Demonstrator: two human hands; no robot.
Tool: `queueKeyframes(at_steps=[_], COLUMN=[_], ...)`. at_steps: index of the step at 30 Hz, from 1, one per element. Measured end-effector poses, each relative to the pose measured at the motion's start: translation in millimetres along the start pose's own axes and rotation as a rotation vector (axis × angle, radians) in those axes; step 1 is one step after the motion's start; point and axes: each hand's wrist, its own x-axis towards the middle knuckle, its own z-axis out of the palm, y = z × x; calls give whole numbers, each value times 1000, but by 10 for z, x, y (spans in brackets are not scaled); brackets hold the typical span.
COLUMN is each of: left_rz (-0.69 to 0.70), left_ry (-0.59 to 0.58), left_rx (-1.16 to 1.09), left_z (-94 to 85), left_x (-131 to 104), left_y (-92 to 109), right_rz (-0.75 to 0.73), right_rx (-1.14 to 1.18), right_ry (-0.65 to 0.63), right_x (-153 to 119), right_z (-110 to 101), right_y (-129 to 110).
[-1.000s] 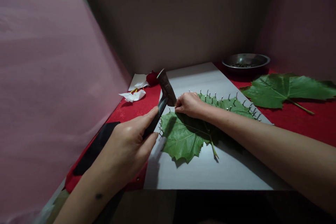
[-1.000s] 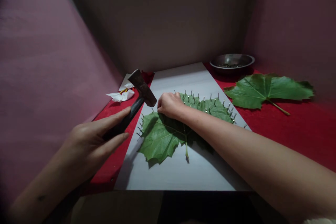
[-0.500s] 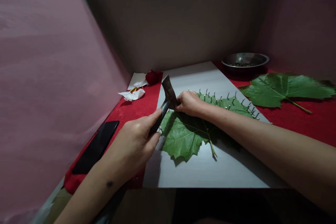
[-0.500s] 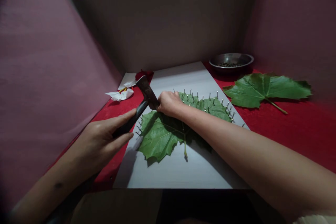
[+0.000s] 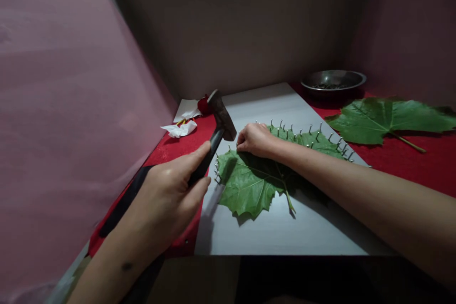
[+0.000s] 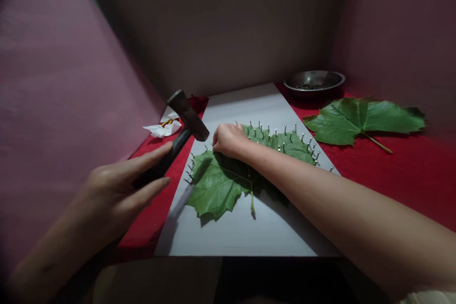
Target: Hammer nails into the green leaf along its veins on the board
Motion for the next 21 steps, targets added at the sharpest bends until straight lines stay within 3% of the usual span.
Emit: queueKeyframes(at_steps=[3,7,12,17,21], left_rz=[35,6,8,-87,-148], left_ry=[64,-77,66,-129,-16], left_rx=[-5,-37,-48,-93,-156], left_z=[10,47,36,27,-19], left_x=[-29,-5,17,63,15], left_y=[-8,-8,40,25,15], right_rz=[-1,5,8,14,-2], right_rx=[1,-1,8,0,-2], right_ry=[4,2,10,-3,-11], right_x=[8,0,-8,-2,-5], right_z=[6,4,-3,-13,-6], right_y=[5,5,-5,-7,-10])
